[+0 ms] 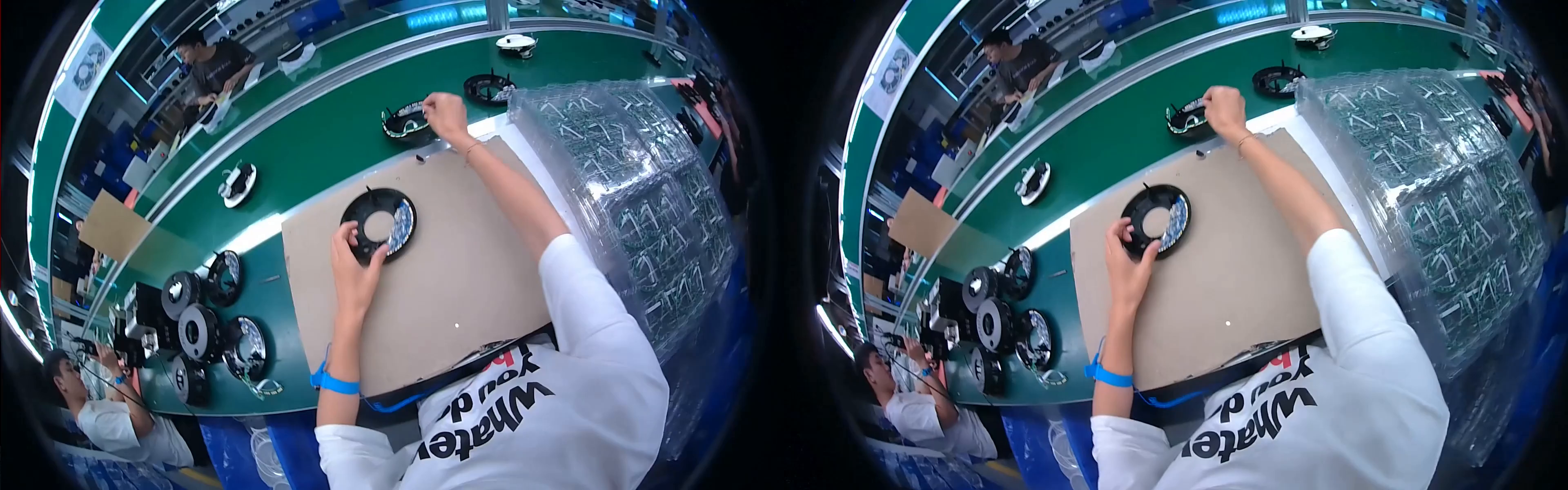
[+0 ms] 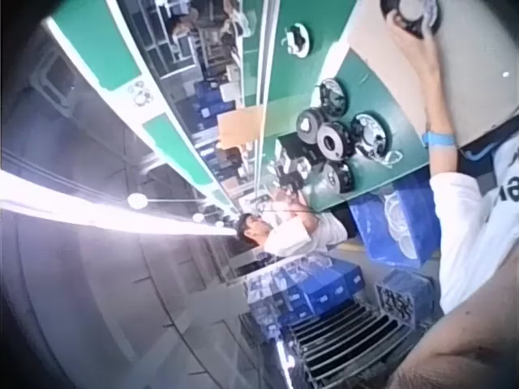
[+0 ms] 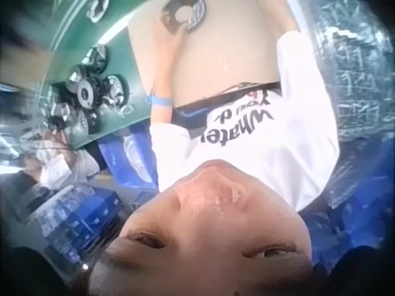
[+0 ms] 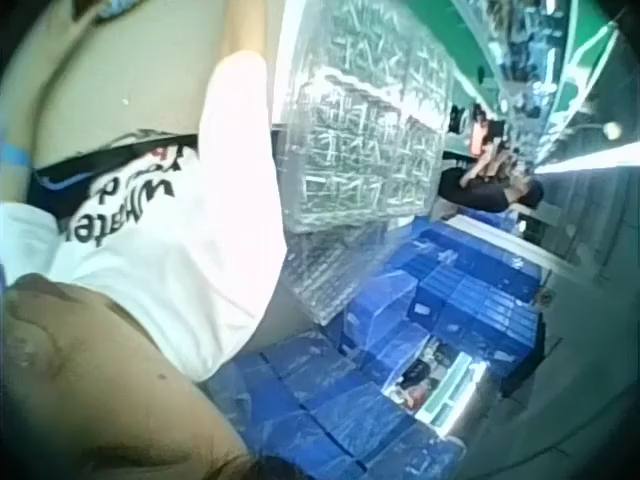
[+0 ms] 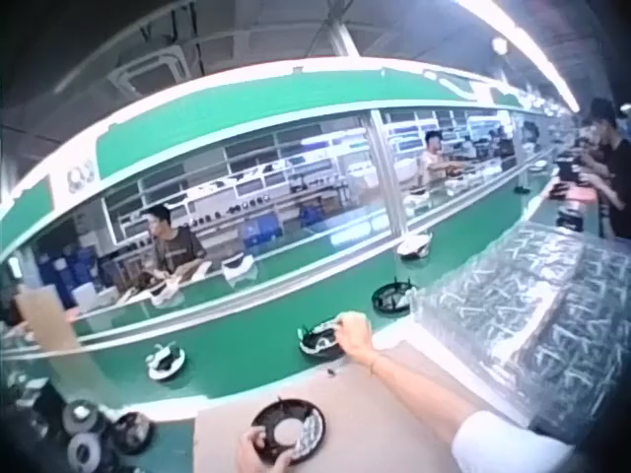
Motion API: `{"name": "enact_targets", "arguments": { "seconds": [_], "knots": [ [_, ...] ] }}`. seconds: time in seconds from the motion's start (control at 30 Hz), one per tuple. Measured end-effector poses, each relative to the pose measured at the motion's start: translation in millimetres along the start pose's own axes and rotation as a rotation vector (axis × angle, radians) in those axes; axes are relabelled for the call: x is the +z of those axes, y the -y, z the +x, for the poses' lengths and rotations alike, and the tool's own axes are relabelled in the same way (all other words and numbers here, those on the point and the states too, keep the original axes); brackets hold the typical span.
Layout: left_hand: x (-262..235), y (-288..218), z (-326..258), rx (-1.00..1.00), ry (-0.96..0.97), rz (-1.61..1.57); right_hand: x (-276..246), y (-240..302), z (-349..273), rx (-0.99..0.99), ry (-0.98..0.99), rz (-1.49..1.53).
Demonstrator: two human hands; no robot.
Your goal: The person assembles LED light components by hand, inserting a circular circuit board into a black plastic ring fixture.
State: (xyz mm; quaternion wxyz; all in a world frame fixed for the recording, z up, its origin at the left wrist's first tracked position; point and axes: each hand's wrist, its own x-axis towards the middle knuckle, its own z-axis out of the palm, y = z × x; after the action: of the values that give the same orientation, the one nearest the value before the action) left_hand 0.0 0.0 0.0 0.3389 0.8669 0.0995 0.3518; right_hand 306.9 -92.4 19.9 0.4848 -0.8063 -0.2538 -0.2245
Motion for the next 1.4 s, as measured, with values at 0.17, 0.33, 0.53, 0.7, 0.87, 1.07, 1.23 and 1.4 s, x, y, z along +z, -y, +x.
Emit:
{"name": "enact_targets", "arguments": {
  "seconds": [0.17, 0.33, 0.53, 0.7, 0.87, 1.07, 1.23, 1.4],
  "knots": [
    [-1, -1, -9, -0.005, 0.009, -0.019, 14, -20, -19, 0.229, 0.103, 0.073],
    [-7, -9, -12, -0.073, 0.1, -0.213, -74, -11, 27, -0.19, 0.485, -0.169],
    [2, -18, -11, 0.028, 0.238, -0.216, -120, -68, 23, -0.187, 0.34, -0.522],
    [1, -21, -14, 0.048, 0.266, -0.272, -70, -66, -15, -0.417, 0.035, -1.04],
    [6, -10, -23, 0.073, 0.297, -0.267, -33, -63, -16, -0.236, 0.236, -0.831],
    [2, -17, -21, 0.048, 0.36, -0.25, -37, -49, -15, -0.325, 0.222, -0.678],
    [2, -14, -17, 0.06, 0.307, -0.276, -46, -41, -14, -0.515, 0.221, -0.512],
    [4, -15, -16, 0.056, 0.326, -0.305, -105, 12, -34, -0.614, 0.57, -0.361]
  ]
}}
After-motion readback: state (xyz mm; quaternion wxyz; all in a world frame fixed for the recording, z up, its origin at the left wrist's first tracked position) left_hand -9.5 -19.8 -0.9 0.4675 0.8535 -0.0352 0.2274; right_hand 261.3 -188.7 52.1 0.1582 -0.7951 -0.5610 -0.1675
